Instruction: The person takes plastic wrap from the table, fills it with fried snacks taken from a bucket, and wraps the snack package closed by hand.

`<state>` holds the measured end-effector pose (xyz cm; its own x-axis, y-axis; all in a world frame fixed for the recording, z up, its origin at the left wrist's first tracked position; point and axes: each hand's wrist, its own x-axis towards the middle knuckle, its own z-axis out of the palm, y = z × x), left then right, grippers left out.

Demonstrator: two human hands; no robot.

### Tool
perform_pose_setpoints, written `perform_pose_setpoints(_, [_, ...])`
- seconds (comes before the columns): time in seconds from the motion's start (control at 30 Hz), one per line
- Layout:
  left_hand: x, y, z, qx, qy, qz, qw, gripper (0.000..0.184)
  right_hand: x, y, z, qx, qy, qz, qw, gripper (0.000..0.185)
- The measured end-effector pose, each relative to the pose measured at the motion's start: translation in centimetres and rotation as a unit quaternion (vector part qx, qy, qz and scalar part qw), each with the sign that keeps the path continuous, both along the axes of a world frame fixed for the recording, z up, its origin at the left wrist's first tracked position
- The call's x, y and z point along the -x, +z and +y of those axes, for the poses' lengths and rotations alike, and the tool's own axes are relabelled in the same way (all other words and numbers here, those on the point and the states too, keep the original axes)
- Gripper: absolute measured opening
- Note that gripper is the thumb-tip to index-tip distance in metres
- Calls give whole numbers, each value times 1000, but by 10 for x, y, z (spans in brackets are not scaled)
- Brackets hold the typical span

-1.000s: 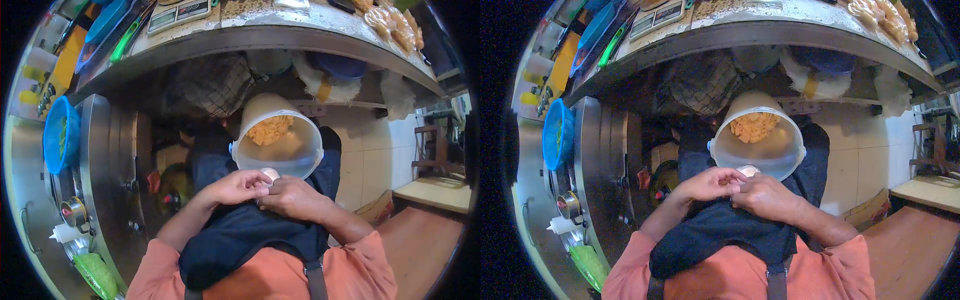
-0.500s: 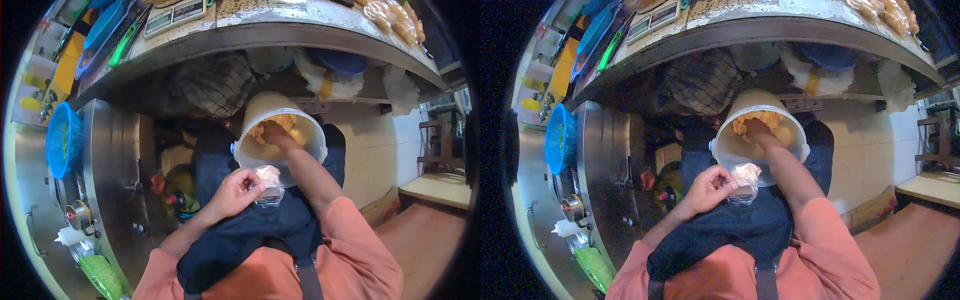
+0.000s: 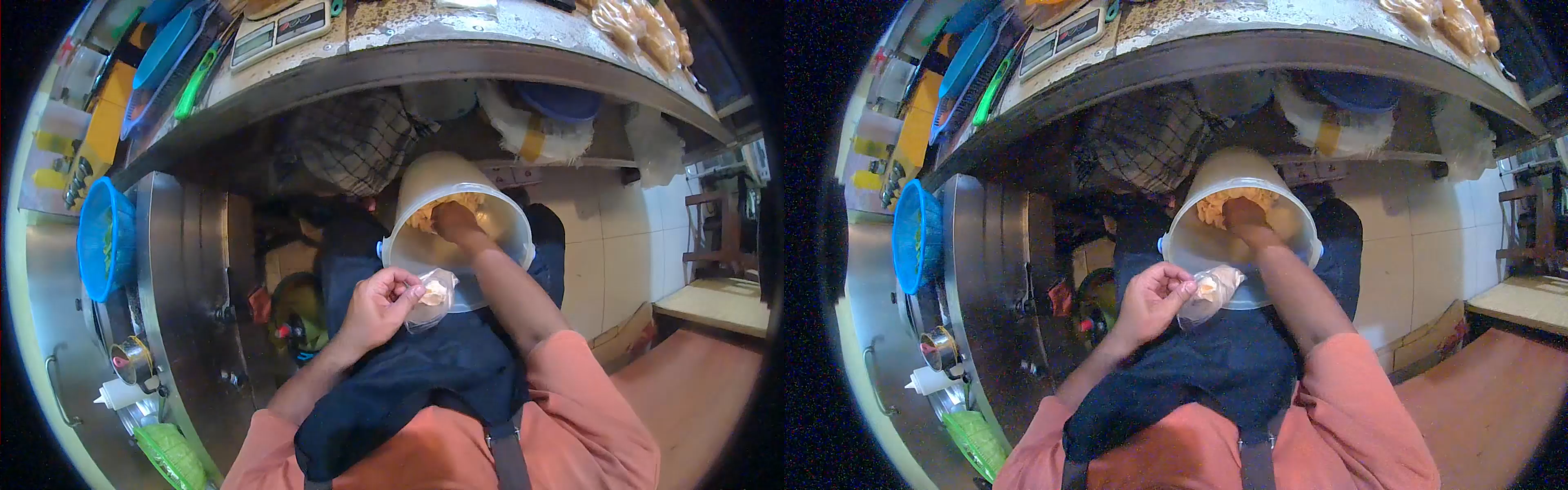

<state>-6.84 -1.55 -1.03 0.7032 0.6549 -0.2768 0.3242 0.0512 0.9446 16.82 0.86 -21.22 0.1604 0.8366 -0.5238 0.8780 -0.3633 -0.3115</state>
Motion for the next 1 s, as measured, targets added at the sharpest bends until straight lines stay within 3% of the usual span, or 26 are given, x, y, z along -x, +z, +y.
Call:
perform_pose_setpoints(0.03, [-1,-7,1,19,19,-24,999,13,0,19,-1,0,0,-1,1000,24])
perform_pose_setpoints(0.1, [-4,-12,2,42,37,-50,997,12,-4,61,-11,-93,-111,84,986,26])
perform_pose_setpoints(0.23, [-13,-13,5,88,74,-78,990,11,-16,99,-43,-200,-148,196,948,26])
perform_pose_setpoints(0.3, [-17,-14,7,105,78,-96,987,11,-14,120,-61,-233,-251,336,878,26])
perform_pose_setpoints(0.37, [-20,-14,7,122,72,-91,986,14,-12,152,-77,-229,-271,373,857,26])
perform_pose_setpoints(0.47, [-25,-11,7,124,64,-104,985,20,4,200,-95,-323,-305,484,754,18])
perform_pose_setpoints(0.5, [-26,-12,7,124,68,-104,984,20,10,209,-99,-319,-302,485,756,18])
perform_pose_setpoints(0.6, [-27,-13,5,144,59,-127,980,25,27,241,-104,-389,-116,268,873,16])
perform_pose_setpoints(0.63, [-27,-13,4,145,74,-130,978,27,27,240,-103,-390,-116,267,873,16])
perform_pose_setpoints(0.7, [-28,-12,4,147,88,-135,976,28,27,238,-100,-462,-9,151,874,20])
perform_pose_setpoints(0.73, [-27,-13,5,134,93,-140,977,29,25,241,-105,-432,-49,181,882,22])
perform_pose_setpoints(0.87, [-18,-15,10,90,76,-132,984,32,18,246,-108,-431,-9,154,889,22])
perform_pose_setpoints(1.0, [-18,-2,21,79,58,-136,986,34,14,238,-101,-385,115,88,912,22])
